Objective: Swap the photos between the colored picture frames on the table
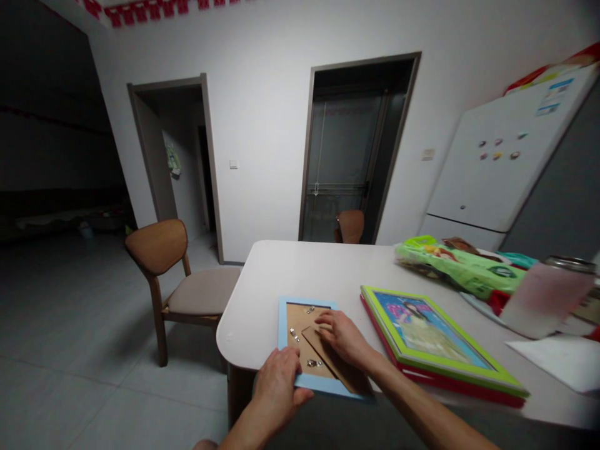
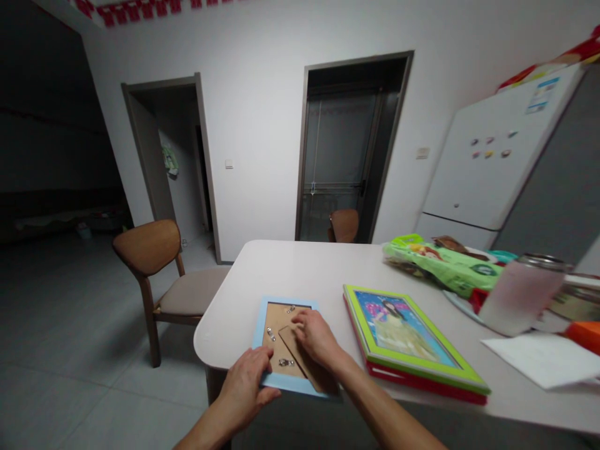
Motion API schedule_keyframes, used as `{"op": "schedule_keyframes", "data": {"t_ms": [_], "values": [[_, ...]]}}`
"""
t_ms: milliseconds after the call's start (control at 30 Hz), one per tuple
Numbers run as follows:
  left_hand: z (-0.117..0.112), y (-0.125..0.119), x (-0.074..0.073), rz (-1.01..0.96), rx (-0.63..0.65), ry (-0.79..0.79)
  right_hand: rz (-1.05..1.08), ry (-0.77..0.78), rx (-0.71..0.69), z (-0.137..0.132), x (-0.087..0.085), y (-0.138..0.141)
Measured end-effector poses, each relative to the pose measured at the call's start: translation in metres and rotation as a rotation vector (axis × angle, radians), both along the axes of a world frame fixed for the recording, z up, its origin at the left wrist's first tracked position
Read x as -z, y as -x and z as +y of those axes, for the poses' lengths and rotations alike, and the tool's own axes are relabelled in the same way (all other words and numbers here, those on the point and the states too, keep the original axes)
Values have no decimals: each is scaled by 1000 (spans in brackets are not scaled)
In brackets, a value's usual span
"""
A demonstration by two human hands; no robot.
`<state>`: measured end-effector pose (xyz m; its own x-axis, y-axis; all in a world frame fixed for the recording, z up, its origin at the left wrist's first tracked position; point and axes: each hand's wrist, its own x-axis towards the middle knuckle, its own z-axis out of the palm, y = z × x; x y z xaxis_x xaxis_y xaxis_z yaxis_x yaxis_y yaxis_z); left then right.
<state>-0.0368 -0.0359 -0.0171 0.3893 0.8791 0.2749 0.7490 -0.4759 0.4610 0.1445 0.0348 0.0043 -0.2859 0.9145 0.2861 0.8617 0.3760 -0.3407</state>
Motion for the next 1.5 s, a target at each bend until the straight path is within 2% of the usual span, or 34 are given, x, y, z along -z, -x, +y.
{"op": "schedule_keyframes", "data": {"t_ms": [100,200,400,500,667,800,900,1000,1133,1267,1400,1500], "values": [[0,0,-1,6,-2,10,-48,33,28,1,2,-26],[0,-1,-2,27,-11,12,-80,32,54,2,8,-32],[-1,-1,-5,42,-22,20,-116,-21,100,8,13,-16],[-2,-2,-6,33,-27,30,-131,-30,120,18,14,-7],[-1,-1,-7,15,-24,47,-146,-14,237,40,20,13],[-1,-1,-6,1,-13,66,-144,-1,265,46,19,21],[-1,0,-6,-10,-12,84,-139,5,225,37,12,16],[2,0,-4,-22,-15,75,-133,21,147,14,6,5],[6,-3,-2,-26,-32,48,-126,81,40,-17,9,-2],[6,-7,0,-79,-38,55,-66,49,75,-21,10,0],[8,-8,-2,-259,-48,99,-59,29,121,-12,-7,0],[18,-7,-10,-498,-132,105,-47,-14,108,-15,-28,10]]}}
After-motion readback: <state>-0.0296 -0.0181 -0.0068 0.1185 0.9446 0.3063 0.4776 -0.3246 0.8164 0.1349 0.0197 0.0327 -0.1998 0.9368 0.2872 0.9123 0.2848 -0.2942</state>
